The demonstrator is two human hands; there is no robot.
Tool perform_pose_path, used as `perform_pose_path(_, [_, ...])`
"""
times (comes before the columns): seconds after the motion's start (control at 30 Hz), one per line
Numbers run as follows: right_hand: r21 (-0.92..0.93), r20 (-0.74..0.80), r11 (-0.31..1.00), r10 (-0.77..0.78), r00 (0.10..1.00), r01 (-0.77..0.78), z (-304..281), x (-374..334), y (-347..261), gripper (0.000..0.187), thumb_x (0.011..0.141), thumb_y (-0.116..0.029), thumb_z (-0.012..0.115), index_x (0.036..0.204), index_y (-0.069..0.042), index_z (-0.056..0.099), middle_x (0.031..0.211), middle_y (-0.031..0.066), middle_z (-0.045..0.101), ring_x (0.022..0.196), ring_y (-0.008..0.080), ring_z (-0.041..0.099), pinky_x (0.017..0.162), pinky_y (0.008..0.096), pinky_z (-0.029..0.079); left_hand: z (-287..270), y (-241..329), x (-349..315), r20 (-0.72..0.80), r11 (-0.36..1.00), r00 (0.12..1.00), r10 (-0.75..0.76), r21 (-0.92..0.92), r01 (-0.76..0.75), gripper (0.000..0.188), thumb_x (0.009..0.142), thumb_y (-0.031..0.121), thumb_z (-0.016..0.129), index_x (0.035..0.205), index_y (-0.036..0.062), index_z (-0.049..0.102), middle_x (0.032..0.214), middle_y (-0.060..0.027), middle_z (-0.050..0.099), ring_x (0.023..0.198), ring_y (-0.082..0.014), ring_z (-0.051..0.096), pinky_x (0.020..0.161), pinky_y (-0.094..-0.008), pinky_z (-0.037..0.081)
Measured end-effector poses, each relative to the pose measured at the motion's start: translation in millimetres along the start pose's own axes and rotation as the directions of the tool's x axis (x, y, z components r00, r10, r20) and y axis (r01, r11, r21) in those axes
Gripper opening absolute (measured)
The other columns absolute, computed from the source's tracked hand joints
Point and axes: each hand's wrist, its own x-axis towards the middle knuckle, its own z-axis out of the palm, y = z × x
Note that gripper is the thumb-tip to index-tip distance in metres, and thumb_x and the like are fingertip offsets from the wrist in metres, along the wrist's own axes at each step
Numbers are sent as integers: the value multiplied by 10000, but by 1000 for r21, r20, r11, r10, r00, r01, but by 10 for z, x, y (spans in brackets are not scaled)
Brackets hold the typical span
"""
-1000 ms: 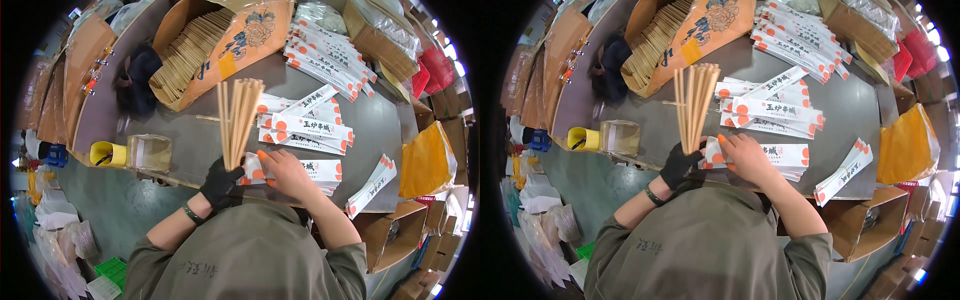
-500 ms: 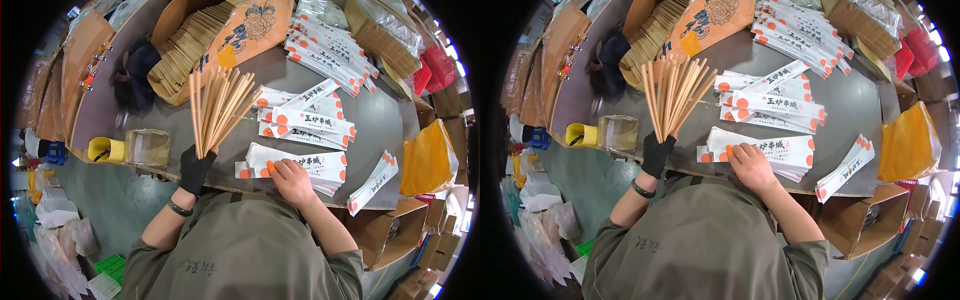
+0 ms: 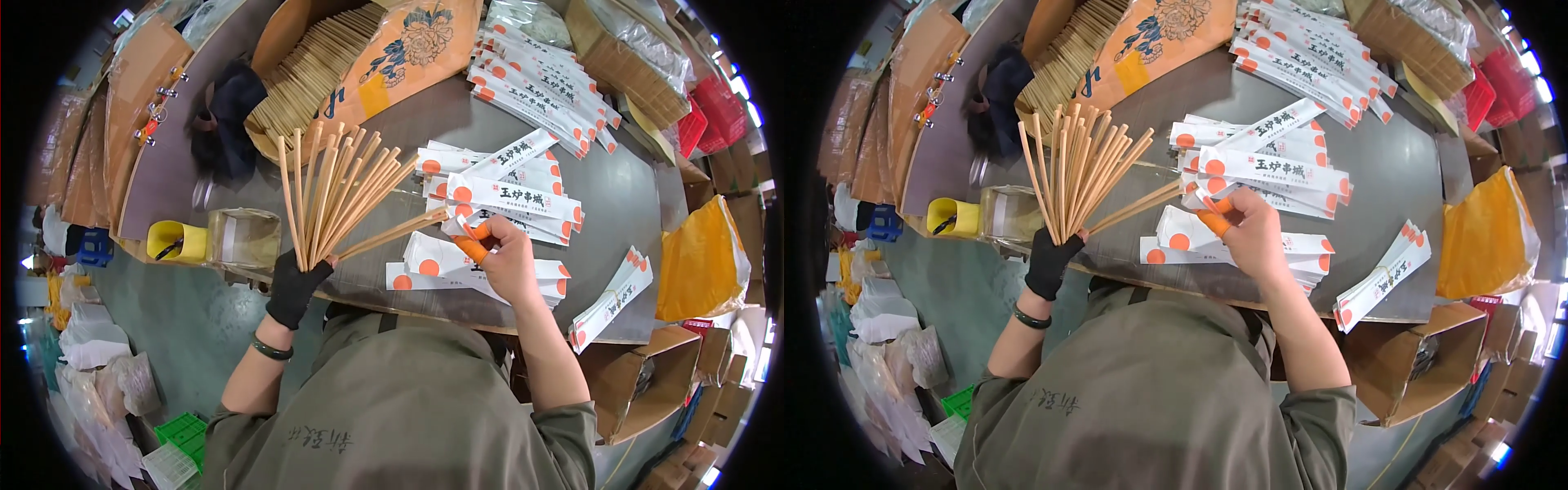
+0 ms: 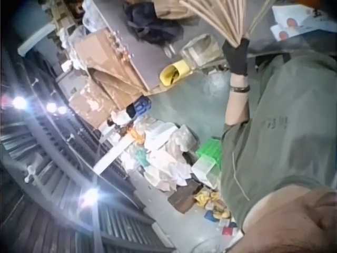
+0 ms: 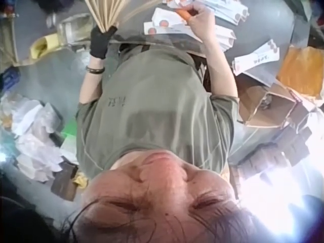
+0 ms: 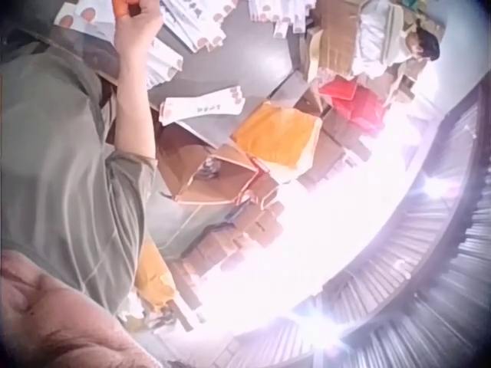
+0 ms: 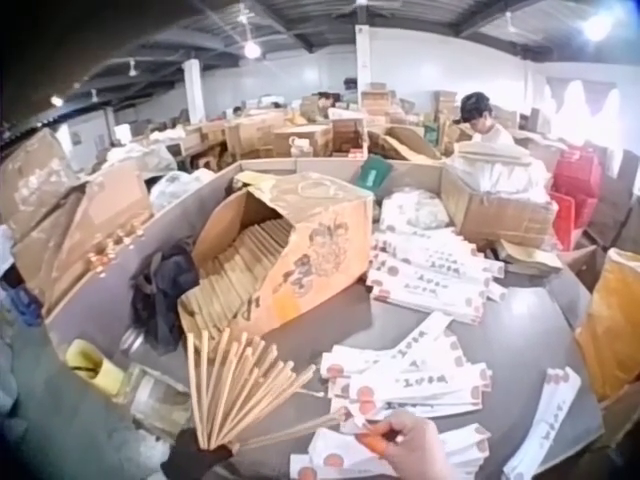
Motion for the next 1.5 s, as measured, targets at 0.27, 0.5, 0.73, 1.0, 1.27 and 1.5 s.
perform_pose_path(0.27, [-87, 145, 993, -66, 987, 79, -165, 14, 16, 133, 752, -48, 782, 858, -23, 705, 739, 7, 583, 641, 106, 524, 573, 266, 429, -334, 118, 202, 171, 933, 973, 155, 299, -201, 260, 804, 167, 761, 986, -6, 693, 859, -75, 710, 788, -142, 651, 733, -299, 519])
perform_pose_path(0.5, [-412, 352, 471, -707, 613, 780, 381, 74, -194, 157, 735, -94, 748, 881, -57, 707, 752, 72, 593, 717, 236, 587, 585, 332, 471, 852, 370, 250, 221, 921, 960, 174, -381, -80, 304, 923, 228, 645, 1136, 11, 638, 1060, -89, 677, 934, -130, 622, 816, -301, 507])
perform_pose_path(0.73, [-654, 497, 347, -473, 727, 673, 89, -238, 304, 271, 736, -98, 680, 991, -20, 635, 985, 77, 557, 936, 259, 550, 763, 371, 485, 634, 144, 475, -99, 989, 985, 138, 63, -132, 268, 865, 242, 722, 987, 4, 700, 798, -68, 711, 727, -148, 672, 676, -294, 518])
perform_pose_path(1.0, [-572, 366, 444, -614, 699, 690, 101, -295, 420, 241, 707, -78, 696, 934, -23, 638, 910, 75, 582, 838, 248, 591, 698, 357, 514, 496, -103, 322, -135, 998, 990, 43, -35, -48, 235, 857, 205, 725, 946, -11, 691, 766, -62, 697, 720, -130, 654, 674, -275, 502])
perform_pose_path(1.27, [-491, 203, 633, -585, 785, 599, 216, -235, 417, 118, 757, -94, 751, 818, -42, 664, 770, 67, 615, 714, 250, 607, 606, 353, 514, 139, 6, 175, -1, 996, 999, -38, -77, 37, 133, 859, 121, 676, 926, 6, 669, 818, -29, 669, 765, -97, 611, 708, -241, 481])
perform_pose_path(1.5, [-357, 96, 835, -414, 905, 419, 138, -165, 348, 128, 792, -66, 752, 831, -14, 643, 763, 62, 606, 657, 187, 580, 591, 313, 479, -17, -26, 89, -16, 999, 1000, -5, -50, 4, 178, 843, 154, 691, 945, 9, 674, 798, -14, 656, 701, -82, 578, 641, -231, 452])
